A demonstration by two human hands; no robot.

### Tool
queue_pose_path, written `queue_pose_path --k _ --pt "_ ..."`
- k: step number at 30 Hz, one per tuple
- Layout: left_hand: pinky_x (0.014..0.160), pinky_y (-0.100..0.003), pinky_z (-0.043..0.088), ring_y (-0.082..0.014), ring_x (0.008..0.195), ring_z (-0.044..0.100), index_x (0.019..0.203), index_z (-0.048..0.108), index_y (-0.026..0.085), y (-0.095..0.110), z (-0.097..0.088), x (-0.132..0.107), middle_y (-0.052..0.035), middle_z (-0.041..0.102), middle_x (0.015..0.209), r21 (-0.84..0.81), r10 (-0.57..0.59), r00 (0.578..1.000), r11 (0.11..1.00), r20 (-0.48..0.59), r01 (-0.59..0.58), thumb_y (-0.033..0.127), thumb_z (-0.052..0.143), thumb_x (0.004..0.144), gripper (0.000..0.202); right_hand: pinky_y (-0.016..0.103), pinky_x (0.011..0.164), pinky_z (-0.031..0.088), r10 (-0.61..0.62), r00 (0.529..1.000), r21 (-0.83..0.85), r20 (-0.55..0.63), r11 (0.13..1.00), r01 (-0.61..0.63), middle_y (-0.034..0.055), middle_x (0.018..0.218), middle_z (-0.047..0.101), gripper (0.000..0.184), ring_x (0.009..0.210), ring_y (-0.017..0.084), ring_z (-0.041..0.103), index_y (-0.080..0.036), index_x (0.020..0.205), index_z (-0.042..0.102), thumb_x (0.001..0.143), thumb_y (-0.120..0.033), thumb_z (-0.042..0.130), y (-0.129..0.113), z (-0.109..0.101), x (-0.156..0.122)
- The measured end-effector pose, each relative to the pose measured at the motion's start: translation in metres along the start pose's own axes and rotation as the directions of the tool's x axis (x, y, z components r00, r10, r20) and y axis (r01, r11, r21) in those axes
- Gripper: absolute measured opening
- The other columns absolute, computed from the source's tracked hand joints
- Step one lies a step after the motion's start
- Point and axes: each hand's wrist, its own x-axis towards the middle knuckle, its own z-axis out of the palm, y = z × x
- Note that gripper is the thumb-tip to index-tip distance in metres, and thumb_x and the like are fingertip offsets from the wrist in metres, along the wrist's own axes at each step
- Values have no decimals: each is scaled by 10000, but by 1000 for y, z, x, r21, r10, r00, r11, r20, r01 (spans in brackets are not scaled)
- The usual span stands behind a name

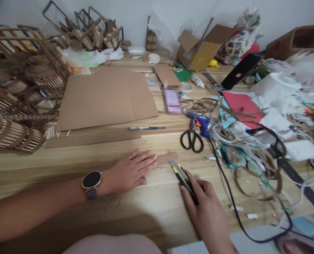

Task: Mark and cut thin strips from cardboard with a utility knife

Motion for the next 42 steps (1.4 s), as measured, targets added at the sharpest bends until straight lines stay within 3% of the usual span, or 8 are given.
queue_pose_path --k 12,21,29,37,42 --pt "1242 -455 78 -255 1538 241 1560 340 141 1 1 -1 -82 320 1645 23 -1 1000 1000 -14 2 523 294 1081 614 301 607 581 -24 999 -37 -44 999 23 77 918 625 492 729 197 690 -183 1282 652 1013 -525 422 -14 3 -5" --pt "1239 -462 102 -252 1535 250 1557 353 143 1 2 0 -85 344 1635 35 0 1000 999 -16 1 534 280 1079 622 299 666 594 -26 999 1 -27 1000 26 65 922 627 469 758 192 701 -201 1315 630 1014 -499 430 -21 5 -6" --pt "1236 -474 120 -262 1529 256 1559 352 132 1 4 -2 -84 341 1637 68 13 999 998 -51 -9 548 261 1075 645 323 673 592 46 999 48 7 998 -46 65 945 642 472 796 208 706 -245 1349 603 1003 -520 436 -28 8 -11" --pt "1232 -581 80 -349 1549 157 1559 368 159 -1 -6 15 -67 385 1616 45 -40 996 998 -78 43 592 255 1058 672 313 668 588 56 998 8 -42 998 -56 74 943 621 502 788 203 695 -189 1308 627 1009 -533 416 -18 8 0" --pt "1247 -541 45 -308 1559 138 1576 330 165 -10 -7 7 -57 354 1632 64 -12 999 998 -39 14 548 273 1073 635 322 628 581 65 998 -30 -18 997 -66 74 940 628 526 755 206 695 -196 1300 634 1008 -560 392 -11 7 5"
